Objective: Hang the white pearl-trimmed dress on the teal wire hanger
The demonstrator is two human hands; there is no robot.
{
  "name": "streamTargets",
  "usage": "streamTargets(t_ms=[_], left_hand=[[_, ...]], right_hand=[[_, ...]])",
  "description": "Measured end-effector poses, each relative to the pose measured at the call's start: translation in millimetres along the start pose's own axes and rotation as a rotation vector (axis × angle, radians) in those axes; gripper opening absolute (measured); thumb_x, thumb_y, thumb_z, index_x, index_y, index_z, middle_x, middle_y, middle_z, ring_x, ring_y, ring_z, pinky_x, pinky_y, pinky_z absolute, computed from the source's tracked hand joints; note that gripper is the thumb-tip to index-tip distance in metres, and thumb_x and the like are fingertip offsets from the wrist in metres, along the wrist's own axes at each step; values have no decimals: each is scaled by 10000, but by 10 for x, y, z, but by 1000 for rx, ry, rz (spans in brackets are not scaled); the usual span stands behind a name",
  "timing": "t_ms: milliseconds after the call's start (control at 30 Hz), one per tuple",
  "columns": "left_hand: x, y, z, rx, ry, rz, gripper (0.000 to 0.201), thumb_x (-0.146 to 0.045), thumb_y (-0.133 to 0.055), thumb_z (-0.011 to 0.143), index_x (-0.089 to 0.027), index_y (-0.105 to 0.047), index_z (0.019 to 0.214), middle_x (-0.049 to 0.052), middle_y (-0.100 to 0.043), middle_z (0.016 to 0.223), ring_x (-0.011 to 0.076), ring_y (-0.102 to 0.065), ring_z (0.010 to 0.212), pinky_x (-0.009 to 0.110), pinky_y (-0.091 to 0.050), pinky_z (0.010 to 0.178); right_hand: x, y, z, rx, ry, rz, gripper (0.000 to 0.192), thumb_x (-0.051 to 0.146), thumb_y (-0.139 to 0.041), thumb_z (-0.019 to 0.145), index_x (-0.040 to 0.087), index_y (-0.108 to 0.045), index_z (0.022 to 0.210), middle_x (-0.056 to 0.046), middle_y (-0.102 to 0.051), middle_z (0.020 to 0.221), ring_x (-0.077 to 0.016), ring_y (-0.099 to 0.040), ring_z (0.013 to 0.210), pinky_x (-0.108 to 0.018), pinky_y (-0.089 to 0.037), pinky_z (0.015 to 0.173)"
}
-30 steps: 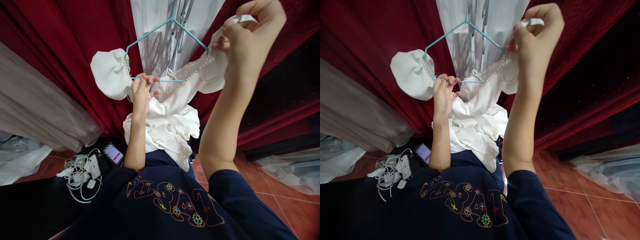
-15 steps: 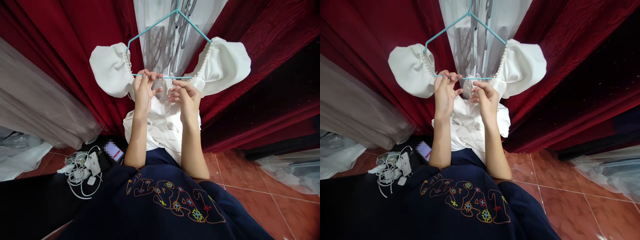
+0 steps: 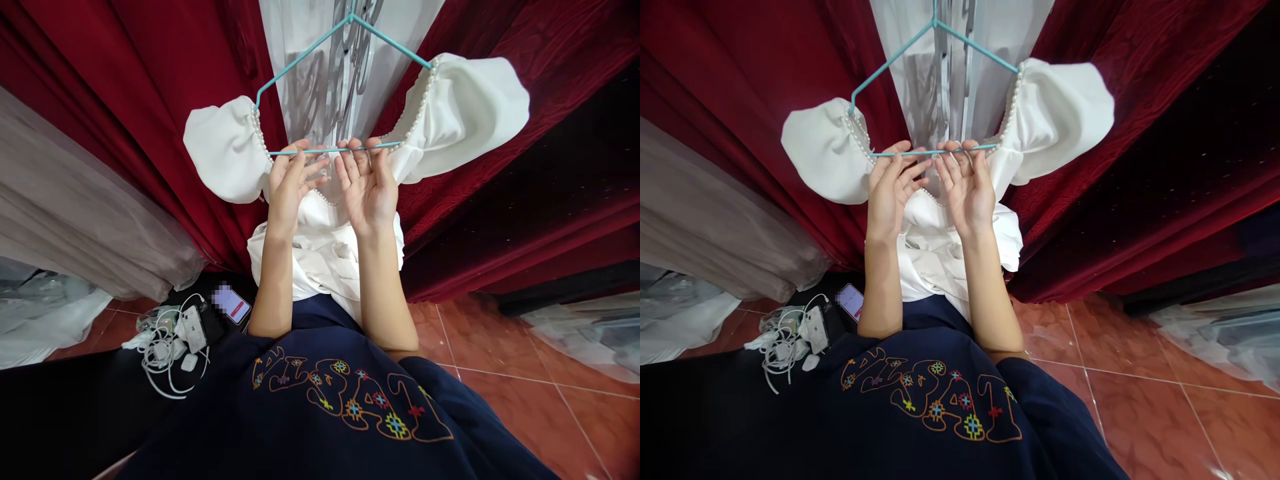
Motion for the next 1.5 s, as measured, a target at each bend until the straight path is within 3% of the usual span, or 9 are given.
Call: streamTargets(t_ms=[167,333,400,567,800,1033,1267,1400,1500], left_hand=[[-54,192,-50,-21,57,237,229,-367,-569,1016,-202,-725,988,92,-763,1019,203,-738,959,241,-609,757],[-460,414,-123,-200,-216,245,145,-258,-635,966,-273,-747,875,15,-724,834,135,-691,757,222,-565,629],[-549,441,-162,-235,-286,248,159,-229,-628,948,-300,-742,864,4,-709,816,139,-676,744,246,-555,622],[-530,435,-195,-261,-258,275,137,-293,-629,936,-336,-731,854,14,-690,809,191,-676,749,331,-555,658],[-501,489,-195,-298,-227,247,164,-243,-608,967,-298,-721,861,2,-699,801,147,-676,735,249,-568,646],[-474,527,-187,-316,-207,253,142,-276,-614,958,-303,-716,864,4,-713,813,170,-705,801,271,-563,647],[-529,488,-204,-294,-308,265,127,-281,-619,944,-320,-721,877,8,-681,801,168,-662,696,308,-526,619],[-649,549,-263,-361,-416,228,82,-247,-613,975,-280,-688,968,-8,-678,829,131,-639,669,280,-500,611],[-884,565,-337,-436,-556,319,81,-196,-590,1016,-257,-641,1033,-8,-679,968,151,-686,871,293,-525,737]], right_hand=[[28,48,40,11,38,-74,398,656,-630,840,307,-543,1009,-12,-656,1190,-212,-553,1366,-439,-489,1186],[30,38,33,30,70,-217,478,763,-505,873,305,-547,1005,-25,-640,1243,-216,-555,1364,-459,-534,1129],[32,35,26,28,65,-257,508,791,-489,864,307,-546,1009,-26,-638,1253,-218,-542,1376,-456,-532,1131],[52,29,14,33,53,-249,507,790,-487,859,311,-550,1014,-31,-634,1259,-228,-536,1378,-474,-515,1138],[68,22,5,42,59,-193,455,743,-572,837,320,-554,1001,-27,-643,1221,-237,-542,1368,-501,-499,1155],[72,24,6,35,47,-213,440,725,-552,850,308,-531,988,-17,-644,1231,-217,-553,1361,-461,-486,1184],[71,45,23,25,61,-175,429,708,-570,855,305,-518,991,-12,-664,1178,-214,-590,1317,-480,-494,1176],[62,53,17,28,58,-137,402,681,-583,872,302,-524,992,-8,-666,1148,-203,-605,1295,-473,-498,1176],[54,47,22,57,56,-78,364,641,-608,881,301,-527,984,-1,-660,1135,-186,-618,1275,-450,-492,1186]])
Point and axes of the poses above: each hand's wrist, its own z-axis towards the middle knuckle, its own y-axis out of the back of the hand, x = y × z, the point moved 10 cm from there along z, towards the middle knuckle
